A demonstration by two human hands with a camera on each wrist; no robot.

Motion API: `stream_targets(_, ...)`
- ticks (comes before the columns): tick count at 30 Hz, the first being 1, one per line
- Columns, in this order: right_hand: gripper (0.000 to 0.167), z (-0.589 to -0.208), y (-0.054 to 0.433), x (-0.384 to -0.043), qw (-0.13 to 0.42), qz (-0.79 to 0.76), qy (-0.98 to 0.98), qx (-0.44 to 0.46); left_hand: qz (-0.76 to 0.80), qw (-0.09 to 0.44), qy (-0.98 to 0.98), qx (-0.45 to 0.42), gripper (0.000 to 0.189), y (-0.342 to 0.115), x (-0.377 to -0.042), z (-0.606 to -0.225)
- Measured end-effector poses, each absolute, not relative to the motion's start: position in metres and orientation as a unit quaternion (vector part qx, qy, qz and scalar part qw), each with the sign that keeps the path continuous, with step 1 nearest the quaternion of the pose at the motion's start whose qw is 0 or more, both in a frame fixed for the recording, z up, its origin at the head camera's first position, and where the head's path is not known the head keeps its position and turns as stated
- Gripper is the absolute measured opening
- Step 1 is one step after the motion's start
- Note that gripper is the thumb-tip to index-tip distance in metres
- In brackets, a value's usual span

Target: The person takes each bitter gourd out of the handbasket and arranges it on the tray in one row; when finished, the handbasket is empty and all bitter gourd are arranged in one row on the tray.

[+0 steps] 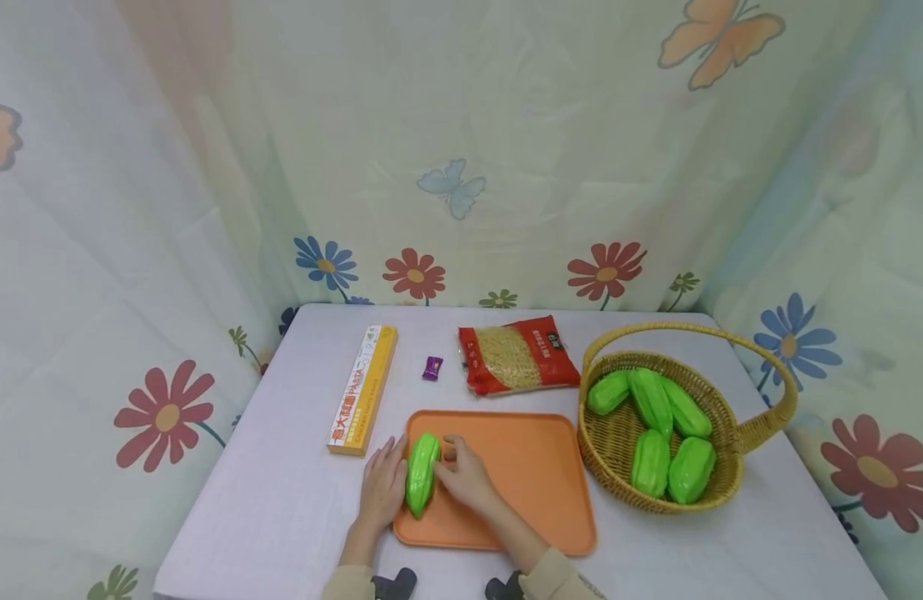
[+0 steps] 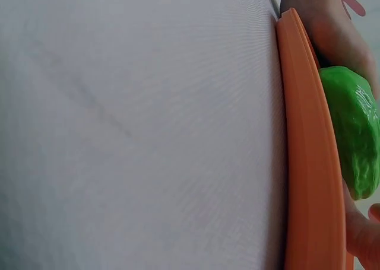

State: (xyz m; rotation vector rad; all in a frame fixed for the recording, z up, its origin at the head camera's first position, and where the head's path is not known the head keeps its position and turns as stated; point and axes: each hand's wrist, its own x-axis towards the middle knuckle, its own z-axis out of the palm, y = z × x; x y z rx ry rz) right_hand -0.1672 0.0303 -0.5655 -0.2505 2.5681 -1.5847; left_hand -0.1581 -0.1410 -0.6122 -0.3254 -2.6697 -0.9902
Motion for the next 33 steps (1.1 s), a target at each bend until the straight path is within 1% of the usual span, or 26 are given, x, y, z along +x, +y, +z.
stream_targets(8, 0.049, -0.565, 0.031, -0.164, 0.061, -0.495, 0.858, -0.124, -0.351, 0.136, -0.92, -0.112, 0.04, -0.14, -0.158, -0.611)
stream_targets(12, 0.05, -0.565, 0.032, -0.163, 0.06, -0.489, 0.861, -0.123, -0.349, 0.131, -0.921, -0.115, 0.041, -0.14, -0.158, -0.61)
stream_targets(16, 0.049, -0.565, 0.034, -0.163, 0.061, -0.497, 0.857, -0.118, -0.344, 0.138, -0.921, -0.121, 0.04, -0.14, -0.158, -0.61)
stream_targets(20, 0.049, -0.565, 0.037, -0.163, 0.051, -0.502, 0.856, -0.117, -0.339, 0.146, -0.921, -0.127, 0.04, -0.14, -0.159, -0.611)
stream_targets(24, 0.049, -0.564, 0.04, -0.164, 0.037, -0.506, 0.853, -0.125, -0.345, 0.14, -0.92, -0.124, 0.04, -0.141, -0.159, -0.611)
stream_targets(33, 0.044, -0.555, 0.05, -0.164, 0.022, -0.514, 0.849, -0.123, -0.351, 0.141, -0.917, -0.126, 0.04, -0.141, -0.158, -0.612)
